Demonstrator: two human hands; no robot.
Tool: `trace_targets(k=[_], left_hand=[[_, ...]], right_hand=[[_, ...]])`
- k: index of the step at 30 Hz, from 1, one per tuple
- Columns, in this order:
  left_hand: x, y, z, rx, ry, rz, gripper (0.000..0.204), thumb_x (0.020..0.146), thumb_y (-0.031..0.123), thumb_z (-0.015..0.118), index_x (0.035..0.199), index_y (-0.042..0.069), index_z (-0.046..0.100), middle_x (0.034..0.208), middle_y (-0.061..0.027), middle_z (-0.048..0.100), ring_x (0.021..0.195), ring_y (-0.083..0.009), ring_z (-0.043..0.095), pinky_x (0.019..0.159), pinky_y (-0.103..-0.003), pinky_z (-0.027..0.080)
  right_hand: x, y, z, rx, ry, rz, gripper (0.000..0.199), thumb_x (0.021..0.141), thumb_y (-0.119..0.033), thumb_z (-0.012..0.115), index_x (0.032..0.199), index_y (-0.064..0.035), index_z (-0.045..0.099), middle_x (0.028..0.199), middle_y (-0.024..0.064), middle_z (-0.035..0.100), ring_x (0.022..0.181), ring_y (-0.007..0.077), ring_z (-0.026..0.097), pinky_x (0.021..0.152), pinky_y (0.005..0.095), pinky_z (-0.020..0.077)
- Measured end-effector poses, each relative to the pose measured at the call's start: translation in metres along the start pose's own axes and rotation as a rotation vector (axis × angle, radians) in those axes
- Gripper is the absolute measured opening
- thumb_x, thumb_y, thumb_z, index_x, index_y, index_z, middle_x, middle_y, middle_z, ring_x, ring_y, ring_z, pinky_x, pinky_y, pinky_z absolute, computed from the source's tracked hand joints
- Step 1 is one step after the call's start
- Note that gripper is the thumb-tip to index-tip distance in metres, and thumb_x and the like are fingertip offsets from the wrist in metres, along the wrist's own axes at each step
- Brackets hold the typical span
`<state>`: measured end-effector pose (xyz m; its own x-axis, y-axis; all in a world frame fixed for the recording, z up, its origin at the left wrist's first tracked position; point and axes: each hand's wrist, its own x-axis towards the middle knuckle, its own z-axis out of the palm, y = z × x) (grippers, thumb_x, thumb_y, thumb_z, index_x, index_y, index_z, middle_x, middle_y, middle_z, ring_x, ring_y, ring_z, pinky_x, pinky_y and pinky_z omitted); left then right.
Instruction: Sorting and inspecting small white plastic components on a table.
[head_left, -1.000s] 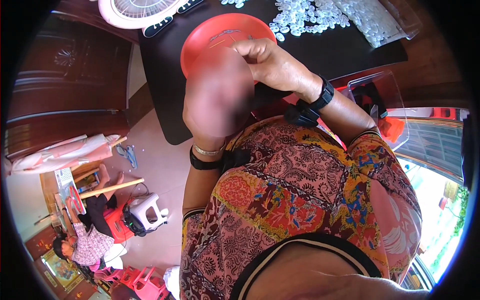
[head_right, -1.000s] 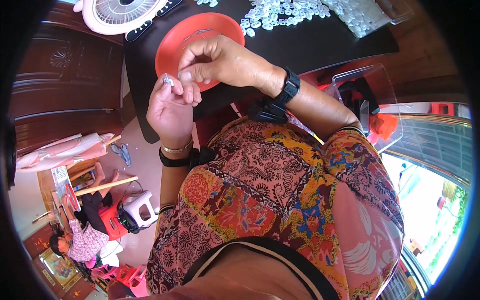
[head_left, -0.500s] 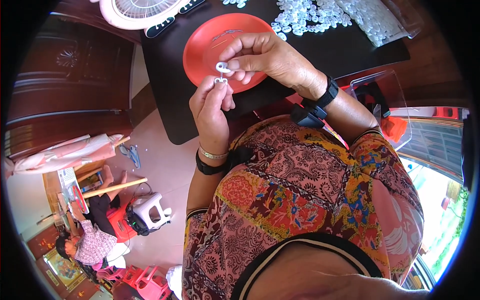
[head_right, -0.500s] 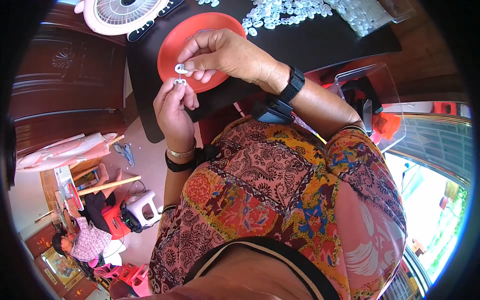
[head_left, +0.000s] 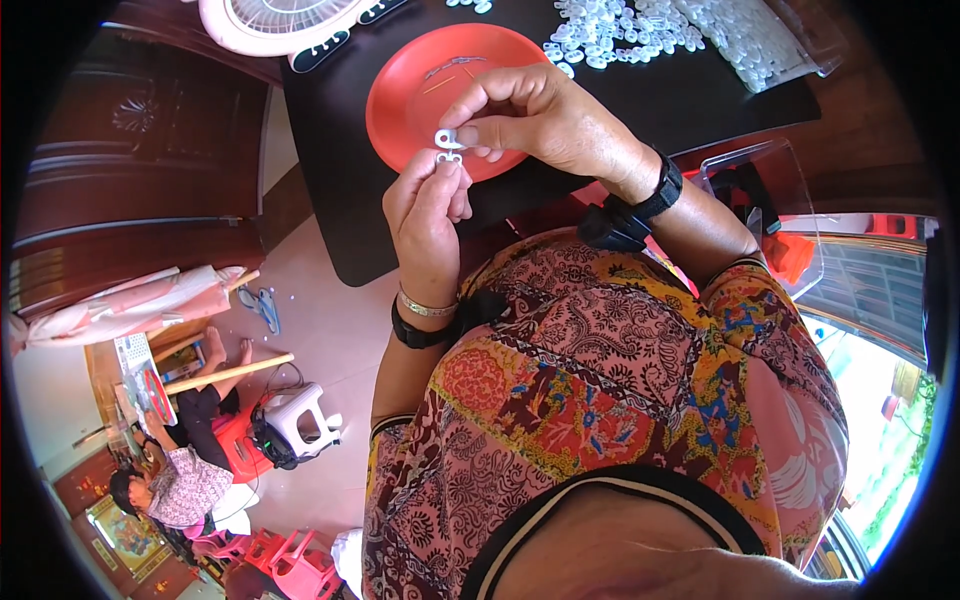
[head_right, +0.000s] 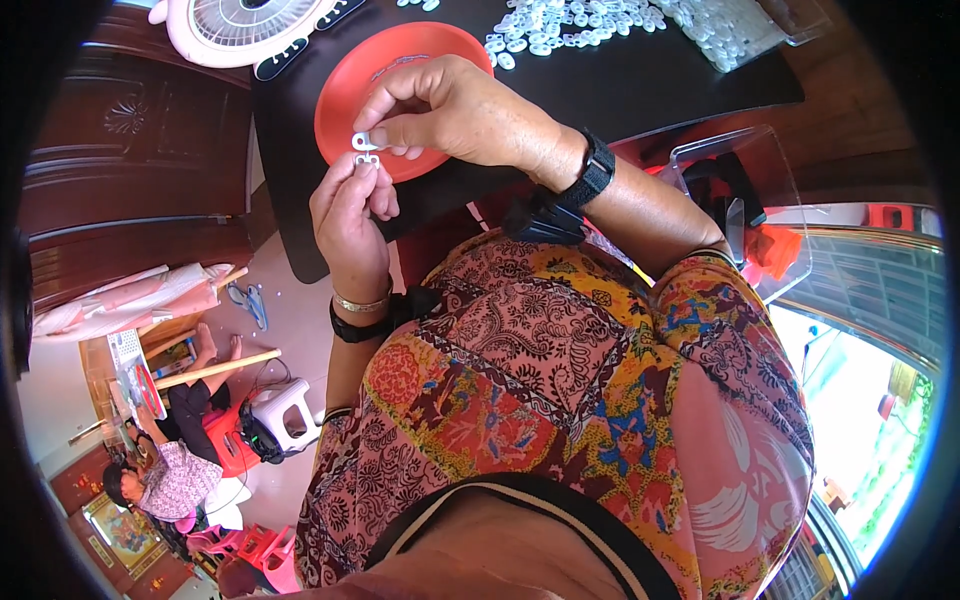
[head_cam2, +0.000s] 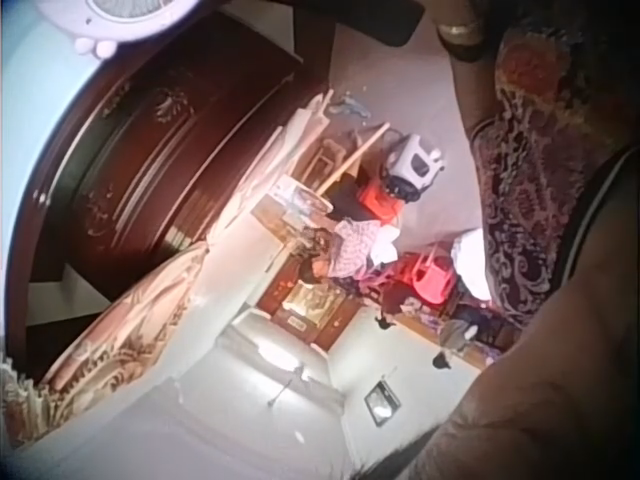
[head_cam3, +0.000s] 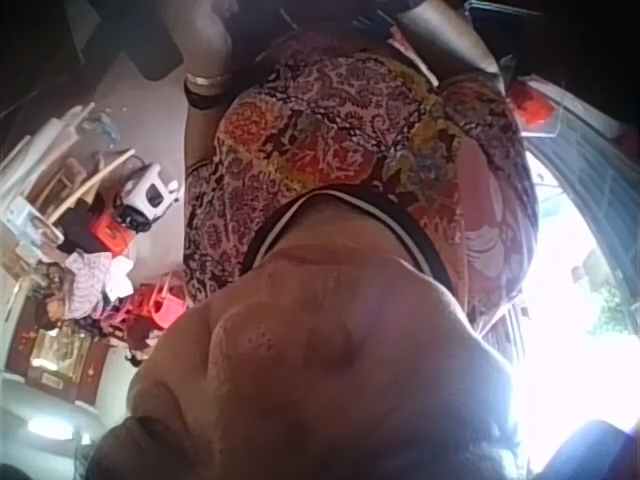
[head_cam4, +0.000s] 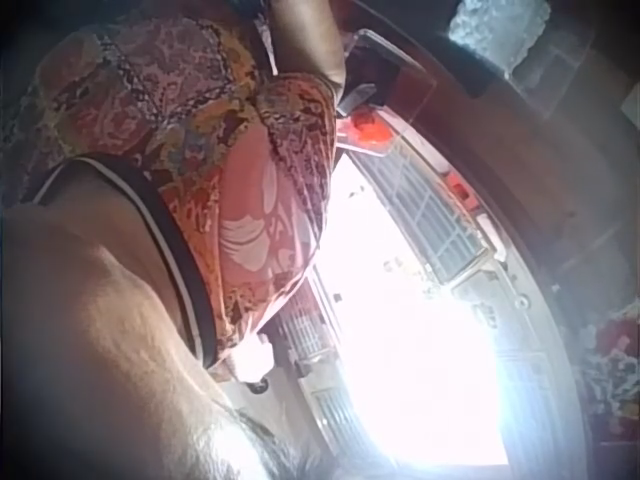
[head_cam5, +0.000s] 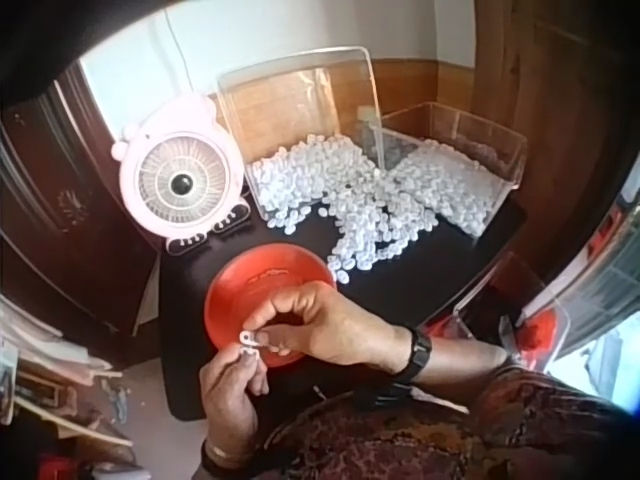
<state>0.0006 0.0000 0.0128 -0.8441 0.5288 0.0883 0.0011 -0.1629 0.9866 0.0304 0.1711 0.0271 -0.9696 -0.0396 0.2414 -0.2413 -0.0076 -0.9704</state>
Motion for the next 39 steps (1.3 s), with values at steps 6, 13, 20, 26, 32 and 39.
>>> trace_targets(k=[6, 13, 20, 26, 32, 39], left_hand=[[0.000, 0.000, -0.001, 0.008, 0.001, -0.007, 0.021, 0.091, 0.013, 0.046, 0.080, -0.003, 0.055, 0.061, -0.0007, 0.042, 0.055, -0.0091, 0.040, 0.052, -0.024, 0.032], [0.001, -0.003, -0.001, -0.064, 0.024, 0.044, 0.023, 0.092, 0.012, 0.045, 0.096, -0.007, 0.057, 0.063, -0.0035, 0.047, 0.056, -0.0106, 0.043, 0.054, -0.024, 0.035], [0.002, -0.002, -0.002, -0.064, 0.021, 0.025, 0.030, 0.093, 0.016, 0.043, 0.100, -0.010, 0.056, 0.066, -0.0079, 0.053, 0.059, -0.0137, 0.050, 0.056, -0.025, 0.038], [0.003, 0.000, 0.001, -0.071, 0.052, 0.000, 0.031, 0.092, 0.017, 0.043, 0.101, -0.010, 0.057, 0.069, -0.0101, 0.058, 0.059, -0.0154, 0.054, 0.056, -0.025, 0.039], [0.003, 0.006, 0.006, -0.159, 0.097, -0.005, 0.031, 0.091, 0.023, 0.045, 0.084, -0.003, 0.060, 0.067, -0.0055, 0.059, 0.058, -0.0099, 0.053, 0.054, -0.022, 0.038], [0.006, 0.008, 0.003, -0.065, 0.075, -0.024, 0.031, 0.089, 0.023, 0.048, 0.089, -0.004, 0.062, 0.066, -0.0047, 0.059, 0.056, -0.0094, 0.053, 0.053, -0.021, 0.038]], right_hand=[[-0.003, -0.004, 0.006, -0.084, 0.008, -0.043, 0.012, 0.085, -0.007, 0.066, 0.095, -0.0012, 0.067, 0.085, 0.0023, 0.065, 0.079, 0.0091, 0.062, 0.073, 0.0229, 0.0500], [-0.005, 0.001, 0.011, -0.069, -0.016, -0.118, 0.018, 0.081, -0.003, 0.069, 0.099, -0.0015, 0.064, 0.086, 0.0028, 0.065, 0.080, 0.0092, 0.063, 0.073, 0.0233, 0.0513], [-0.003, -0.007, 0.008, -0.176, -0.024, -0.143, 0.023, 0.078, 0.000, 0.070, 0.100, -0.0021, 0.062, 0.087, 0.0021, 0.065, 0.080, 0.0095, 0.063, 0.074, 0.0244, 0.0514], [-0.002, -0.010, 0.010, -0.334, 0.019, -0.205, 0.025, 0.076, -0.002, 0.073, 0.099, -0.0038, 0.063, 0.086, 0.0029, 0.064, 0.081, 0.0119, 0.064, 0.075, 0.0257, 0.0505], [-0.001, -0.011, 0.009, -0.476, 0.020, -0.296, 0.026, 0.073, -0.004, 0.074, 0.097, -0.0050, 0.063, 0.089, 0.0056, 0.065, 0.082, 0.0194, 0.065, 0.075, 0.0290, 0.0506], [0.001, -0.010, 0.009, -0.571, 0.030, -0.430, 0.031, 0.070, -0.005, 0.075, 0.100, -0.0049, 0.064, 0.089, 0.0077, 0.064, 0.083, 0.0240, 0.065, 0.076, 0.0323, 0.0516]])
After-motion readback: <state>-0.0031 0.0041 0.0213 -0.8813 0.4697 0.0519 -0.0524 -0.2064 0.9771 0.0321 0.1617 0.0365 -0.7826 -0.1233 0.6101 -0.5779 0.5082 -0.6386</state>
